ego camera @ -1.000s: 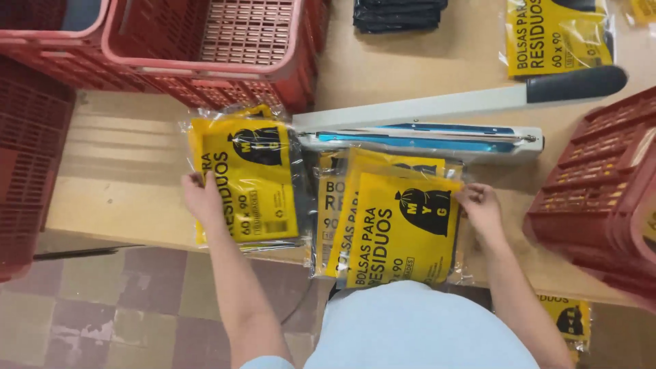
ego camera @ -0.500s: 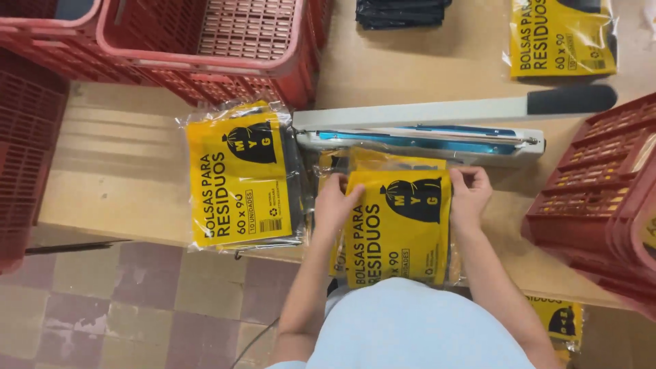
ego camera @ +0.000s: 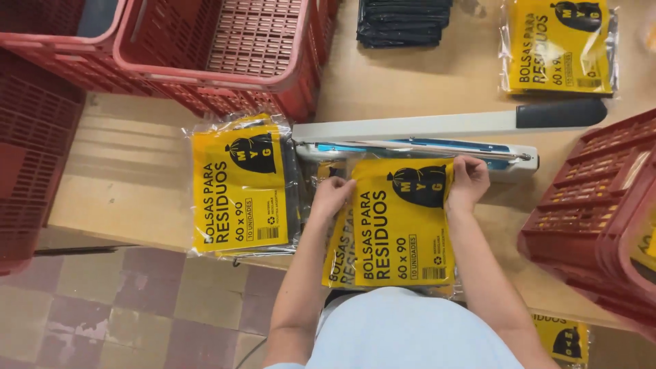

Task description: The person repeatedly places stacks of yellow-labeled plastic bags under a manual heat sealer, presses the handle to seal, and moves the sealed packs into a red basket. The process is repeated multiple times throughout the clip.

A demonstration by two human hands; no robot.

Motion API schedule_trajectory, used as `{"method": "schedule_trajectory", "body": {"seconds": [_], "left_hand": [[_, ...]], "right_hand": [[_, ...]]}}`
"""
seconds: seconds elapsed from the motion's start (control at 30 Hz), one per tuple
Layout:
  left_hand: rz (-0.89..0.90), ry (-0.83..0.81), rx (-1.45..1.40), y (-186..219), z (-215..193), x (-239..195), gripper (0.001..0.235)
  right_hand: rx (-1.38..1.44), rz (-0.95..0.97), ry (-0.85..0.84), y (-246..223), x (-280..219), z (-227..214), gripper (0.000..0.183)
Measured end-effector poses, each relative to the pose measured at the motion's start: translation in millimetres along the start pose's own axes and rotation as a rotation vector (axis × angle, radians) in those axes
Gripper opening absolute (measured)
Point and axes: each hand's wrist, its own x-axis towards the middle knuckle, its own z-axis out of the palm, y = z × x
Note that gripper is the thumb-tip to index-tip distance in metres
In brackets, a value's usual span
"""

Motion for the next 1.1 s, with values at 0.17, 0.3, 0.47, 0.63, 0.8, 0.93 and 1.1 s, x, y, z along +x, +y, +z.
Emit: {"method": "schedule_trajectory", "body": {"seconds": [0.17,0.3,0.47,0.63,0.8,0.93,1.1], "left_hand": [[0.097,0.127,-0.035,17.3,15.5,9.6,0.028],[0.122,0.253,-0.026,-4.9,29.1,55.0,0.025],[0.150,0.315,-0.064,11.6,32.5,37.6,0.019],[0.161,0.353,-0.134,16.0,30.9,32.5,0.020],[0.143,0.341,-0.178,9.2,31.0,38.8,0.021],[0.134,0.345,-0.166,9.3,30.5,40.8,0.021],[0.135,0.356,-0.231,-3.3,32.4,50.3,0.021]], "right_hand": [[-0.164,-0.004,-0.033,13.2,17.4,-8.0,0.015],[-0.386,-0.113,-0.175,18.6,33.1,-13.5,0.019],[-0.610,-0.570,-0.209,24.6,46.0,-37.5,0.023],[-0.619,-1.292,-0.318,-46.5,48.5,-1.3,0.012],[-1.039,-1.313,-0.576,-101.5,88.4,66.8,0.039],[-1.404,-0.467,-1.002,-148.3,53.9,79.7,0.058],[-1.427,-0.280,-1.011,-75.9,77.9,71.9,0.070]]}}
